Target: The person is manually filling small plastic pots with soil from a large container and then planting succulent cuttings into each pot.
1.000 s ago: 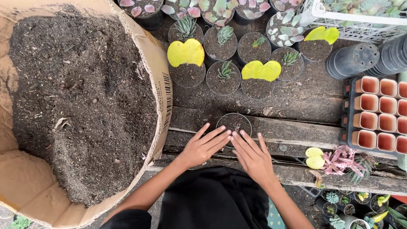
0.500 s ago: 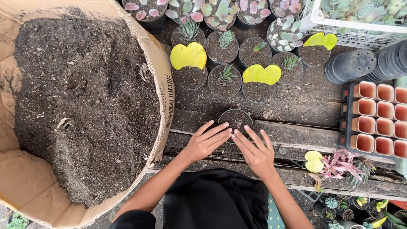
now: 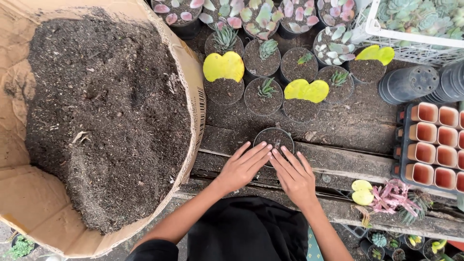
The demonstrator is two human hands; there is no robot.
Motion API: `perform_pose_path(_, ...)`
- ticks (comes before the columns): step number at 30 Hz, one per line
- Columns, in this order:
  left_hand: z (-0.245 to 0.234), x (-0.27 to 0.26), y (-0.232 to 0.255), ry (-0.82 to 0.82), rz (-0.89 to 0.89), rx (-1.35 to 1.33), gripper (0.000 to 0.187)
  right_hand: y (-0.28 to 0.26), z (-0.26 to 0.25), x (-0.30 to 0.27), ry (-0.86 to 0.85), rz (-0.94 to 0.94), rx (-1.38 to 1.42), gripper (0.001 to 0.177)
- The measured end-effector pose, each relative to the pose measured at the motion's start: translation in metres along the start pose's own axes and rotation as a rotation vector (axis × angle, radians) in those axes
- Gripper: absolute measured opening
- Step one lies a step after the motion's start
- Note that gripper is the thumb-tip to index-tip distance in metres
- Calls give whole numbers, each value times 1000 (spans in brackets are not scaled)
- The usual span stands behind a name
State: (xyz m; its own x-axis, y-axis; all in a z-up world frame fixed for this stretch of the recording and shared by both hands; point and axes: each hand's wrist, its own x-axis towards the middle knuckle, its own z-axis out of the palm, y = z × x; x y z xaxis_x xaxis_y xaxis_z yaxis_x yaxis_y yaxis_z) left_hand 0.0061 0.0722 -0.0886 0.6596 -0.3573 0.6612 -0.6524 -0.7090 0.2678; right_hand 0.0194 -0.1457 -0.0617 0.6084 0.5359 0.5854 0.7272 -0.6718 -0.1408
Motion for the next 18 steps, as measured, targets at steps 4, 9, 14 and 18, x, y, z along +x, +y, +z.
perform_pose_path(4,-3,1,3,6,-7,-2,35,0,-1,5,19,-21,-5,42)
perform_pose_path(9,-2,-2,2,-3,-24,36,41,0,-6,5,-16,-4,-32,44)
perform_pose_path(14,1,-4,5,-15,-44,44,40,-6,-6,6,-1,21,-66,43)
perform_pose_path(18,1,-6,5,-53,-18,97,39,-7,-2,2,19,33,-55,39)
